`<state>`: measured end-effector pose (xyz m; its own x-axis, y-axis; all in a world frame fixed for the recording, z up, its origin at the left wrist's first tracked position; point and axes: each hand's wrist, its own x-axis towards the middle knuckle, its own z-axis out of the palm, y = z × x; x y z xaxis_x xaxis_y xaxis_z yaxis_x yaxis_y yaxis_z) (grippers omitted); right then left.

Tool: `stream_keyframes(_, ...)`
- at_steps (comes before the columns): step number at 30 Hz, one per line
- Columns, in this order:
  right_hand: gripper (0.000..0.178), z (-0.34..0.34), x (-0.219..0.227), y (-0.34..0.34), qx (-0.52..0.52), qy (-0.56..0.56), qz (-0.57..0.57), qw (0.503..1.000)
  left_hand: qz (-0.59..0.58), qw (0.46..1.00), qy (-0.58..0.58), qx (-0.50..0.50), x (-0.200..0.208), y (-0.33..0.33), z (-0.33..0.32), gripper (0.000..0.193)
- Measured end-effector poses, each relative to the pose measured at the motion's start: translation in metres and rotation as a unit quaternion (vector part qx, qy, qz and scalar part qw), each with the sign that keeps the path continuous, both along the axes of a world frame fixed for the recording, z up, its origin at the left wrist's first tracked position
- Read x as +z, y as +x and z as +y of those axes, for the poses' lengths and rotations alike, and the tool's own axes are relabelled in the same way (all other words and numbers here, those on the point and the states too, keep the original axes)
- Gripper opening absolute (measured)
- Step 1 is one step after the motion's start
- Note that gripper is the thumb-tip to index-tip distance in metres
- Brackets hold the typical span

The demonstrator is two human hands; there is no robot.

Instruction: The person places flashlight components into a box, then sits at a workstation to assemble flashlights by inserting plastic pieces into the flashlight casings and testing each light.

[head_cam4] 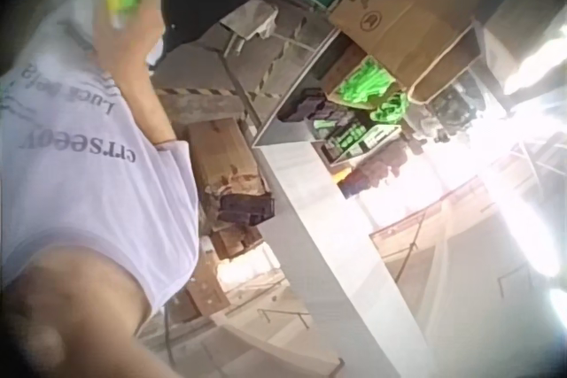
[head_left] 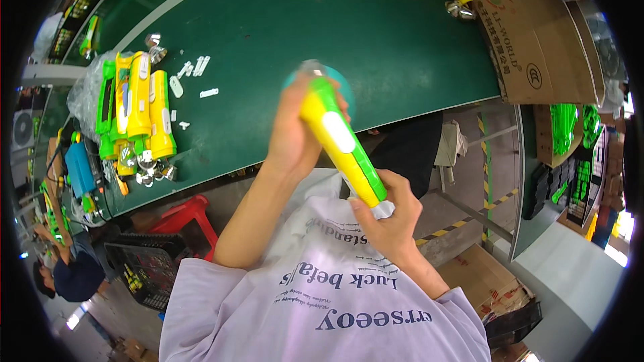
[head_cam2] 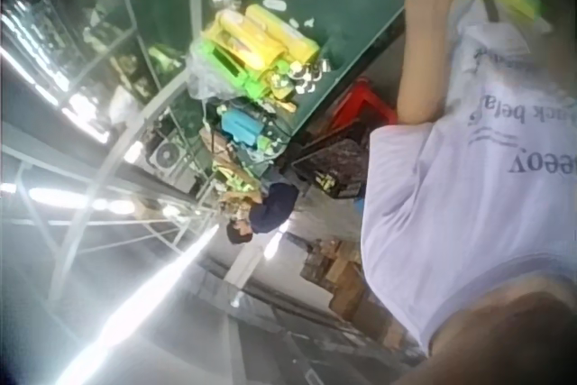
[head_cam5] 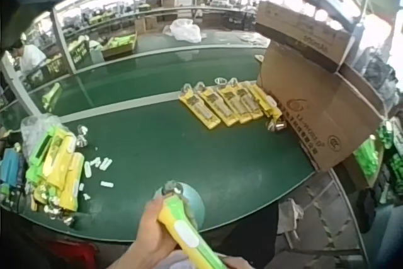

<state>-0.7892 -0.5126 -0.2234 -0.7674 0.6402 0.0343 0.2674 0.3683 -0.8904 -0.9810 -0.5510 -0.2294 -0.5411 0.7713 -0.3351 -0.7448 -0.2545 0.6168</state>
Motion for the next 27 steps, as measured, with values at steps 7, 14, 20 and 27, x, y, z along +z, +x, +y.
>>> stream_keyframes(7,0.054,0.018,0.005,-0.001,-0.042,0.268,0.109,0.956,-0.051,0.990,0.122,0.054,-0.006,0.005,-0.021,0.061)
stream_keyframes(14,0.058,0.040,0.017,-0.001,-0.024,0.232,0.169,0.958,0.024,0.996,0.082,-0.017,-0.014,0.000,-0.036,0.056)
stream_keyframes(20,0.061,0.032,0.028,-0.010,-0.084,-0.201,0.307,0.927,-0.045,0.989,0.142,0.019,-0.008,0.007,-0.039,0.052)
stream_keyframes(27,0.055,0.023,0.038,-0.024,-0.143,-0.151,0.302,0.930,-0.013,0.981,0.191,0.023,-0.002,0.015,-0.036,0.059)
